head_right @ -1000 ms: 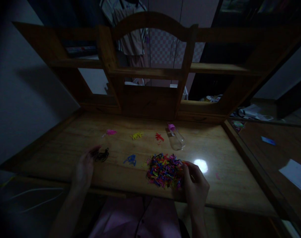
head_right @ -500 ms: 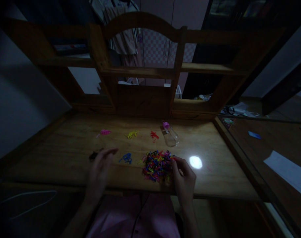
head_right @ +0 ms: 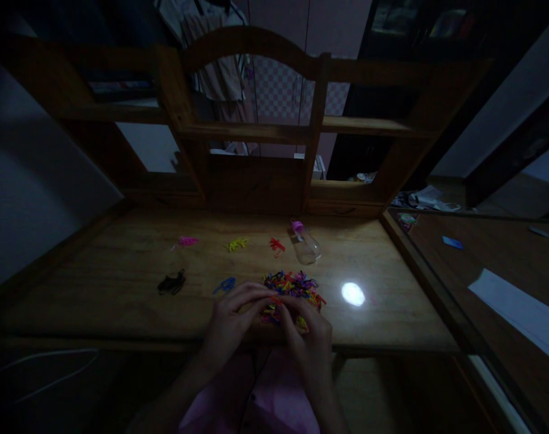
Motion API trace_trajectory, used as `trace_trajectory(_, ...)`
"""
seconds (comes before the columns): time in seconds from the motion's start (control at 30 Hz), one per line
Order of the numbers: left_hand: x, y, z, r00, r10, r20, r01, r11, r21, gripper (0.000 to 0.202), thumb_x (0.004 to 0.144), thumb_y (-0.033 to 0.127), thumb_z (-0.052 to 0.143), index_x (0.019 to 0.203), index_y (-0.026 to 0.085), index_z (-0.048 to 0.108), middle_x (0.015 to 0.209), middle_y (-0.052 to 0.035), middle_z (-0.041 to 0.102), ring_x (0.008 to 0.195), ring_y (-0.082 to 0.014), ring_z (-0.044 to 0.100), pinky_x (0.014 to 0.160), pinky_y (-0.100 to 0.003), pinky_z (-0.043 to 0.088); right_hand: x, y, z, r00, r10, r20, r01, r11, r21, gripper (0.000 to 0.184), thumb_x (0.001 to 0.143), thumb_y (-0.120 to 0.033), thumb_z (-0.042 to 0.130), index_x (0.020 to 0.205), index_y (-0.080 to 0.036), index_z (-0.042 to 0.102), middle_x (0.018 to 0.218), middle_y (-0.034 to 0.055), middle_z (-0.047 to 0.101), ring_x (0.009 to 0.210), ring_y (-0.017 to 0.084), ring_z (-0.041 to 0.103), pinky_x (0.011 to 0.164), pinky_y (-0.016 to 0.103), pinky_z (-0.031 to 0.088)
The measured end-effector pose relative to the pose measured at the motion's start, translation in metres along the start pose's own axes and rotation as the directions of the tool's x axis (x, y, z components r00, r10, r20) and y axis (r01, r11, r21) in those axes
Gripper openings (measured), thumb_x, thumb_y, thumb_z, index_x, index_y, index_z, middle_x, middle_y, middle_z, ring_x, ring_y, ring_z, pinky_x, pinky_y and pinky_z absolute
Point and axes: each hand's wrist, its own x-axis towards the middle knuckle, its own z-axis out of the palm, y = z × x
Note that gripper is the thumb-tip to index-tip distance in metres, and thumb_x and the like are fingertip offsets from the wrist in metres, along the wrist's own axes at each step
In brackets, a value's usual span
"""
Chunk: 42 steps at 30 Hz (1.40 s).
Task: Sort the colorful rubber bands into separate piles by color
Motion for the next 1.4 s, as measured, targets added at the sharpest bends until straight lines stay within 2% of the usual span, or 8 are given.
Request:
trace_trajectory(0.2, 0.010, -0.008, -0.011, 1.000, -0.026, -0.017, 0.027, 0.999, 0.038, 0.009, 0.083, 0.024, 0.066, 0.087, 0.024, 0.074, 0.087, -0.0016, 0.070, 0.084, -0.0157, 0.066, 0.077, -0.026, 0.053, 0.003, 0.006, -0.002, 0.997, 0.011, -0.074, -0.015, 0.998, -0.061, 0.012, 0.087, -0.028, 0.063, 0.095, -0.024, 0.071, 0.092, 0.0005, 0.072, 0.084, 0.017, 0.066, 0.074, 0.025, 0.049)
trace_trajectory(0.47, 0.120, -0.057, -0.022, 0.982, 0.043, 0.186, -0.124, 0.887, 0.446, 0.014, 0.083, 0.024, 0.063, 0.089, 0.018, 0.074, 0.087, -0.0066, 0.071, 0.081, -0.0192, 0.064, 0.077, -0.031, 0.049, 0.025, 0.005, -0.001, 0.984, 0.107, -0.142, -0.108, 0.994, 0.000, 0.021, 0.086, -0.035, 0.060, 0.097, -0.021, 0.073, 0.094, 0.0050, 0.073, 0.085, 0.020, 0.067, 0.073, 0.028, 0.052)
trace_trajectory(0.63, 0.144, -0.079, -0.002, 0.974, 0.043, 0.224, -0.154, 0.848, 0.507, 0.019, 0.082, 0.014, 0.059, 0.094, 0.014, 0.073, 0.091, -0.0099, 0.070, 0.087, -0.0209, 0.063, 0.083, -0.032, 0.047, 0.025, 0.003, 0.000, 0.984, 0.114, -0.134, -0.111, 0.993, 0.032, 0.024, 0.086, -0.035, 0.060, 0.099, -0.020, 0.073, 0.098, 0.0057, 0.073, 0.088, 0.021, 0.067, 0.077, 0.030, 0.053)
trace_trajectory(0.87, 0.104, -0.067, -0.048, 0.998, 0.050, 0.025, -0.055, 0.847, 0.529, 0.024, 0.089, 0.021, 0.050, 0.101, 0.016, 0.069, 0.102, -0.0105, 0.069, 0.094, -0.0220, 0.063, 0.088, -0.035, 0.047, 0.077, 0.009, 0.009, 1.000, -0.024, 0.011, 0.025, 0.990, -0.142, 0.023, 0.089, -0.035, 0.054, 0.095, -0.020, 0.071, 0.083, 0.0046, 0.072, 0.069, 0.017, 0.066, 0.063, 0.026, 0.049)
trace_trajectory(1.0, 0.059, -0.063, -0.076, 0.976, -0.050, -0.214, 0.135, 0.904, 0.406, 0.025, 0.090, 0.032, 0.048, 0.099, 0.019, 0.068, 0.099, -0.0071, 0.071, 0.088, -0.0207, 0.066, 0.083, -0.034, 0.050, 0.135, 0.006, 0.053, 0.955, -0.147, 0.257, 0.233, 0.909, -0.345, 0.019, 0.087, -0.023, 0.055, 0.089, -0.017, 0.073, 0.083, 0.0073, 0.072, 0.074, 0.018, 0.065, 0.069, 0.027, 0.046)
trace_trajectory(1.2, 0.009, -0.071, -0.075, 0.952, -0.189, -0.239, 0.258, 0.918, 0.302, 0.028, 0.089, 0.040, 0.049, 0.099, 0.022, 0.068, 0.094, -0.0053, 0.073, 0.088, -0.0221, 0.068, 0.079, -0.034, 0.052, 0.175, 0.001, 0.116, 0.901, -0.185, 0.393, 0.334, 0.872, -0.357, 0.013, 0.080, -0.015, 0.060, 0.077, -0.011, 0.072, 0.091, 0.0080, 0.070, 0.080, 0.014, 0.063, 0.073, 0.021, 0.042)
trace_trajectory(1.3, 0.000, -0.072, -0.072, 0.960, -0.160, -0.231, 0.231, 0.917, 0.326, 0.027, 0.089, 0.039, 0.049, 0.097, 0.022, 0.068, 0.099, -0.0062, 0.072, 0.093, -0.0226, 0.067, 0.083, -0.036, 0.051, 0.182, -0.003, 0.108, 0.907, -0.211, 0.364, 0.344, 0.869, -0.355, 0.022, 0.086, -0.015, 0.050, 0.079, -0.010, 0.070, 0.095, 0.0065, 0.068, 0.082, 0.011, 0.061, 0.076, 0.019, 0.041)
trace_trajectory(1.4, -0.002, -0.070, -0.067, 0.968, -0.125, -0.216, 0.198, 0.911, 0.362, 0.026, 0.090, 0.038, 0.049, 0.095, 0.022, 0.068, 0.099, -0.0058, 0.071, 0.093, -0.0221, 0.066, 0.085, -0.036, 0.050, 0.184, -0.006, 0.071, 0.928, -0.242, 0.283, 0.335, 0.874, -0.352, 0.030, 0.092, -0.016, 0.041, 0.092, -0.011, 0.070, 0.104, 0.0072, 0.066, 0.092, 0.013, 0.060, 0.082, 0.020, 0.041)
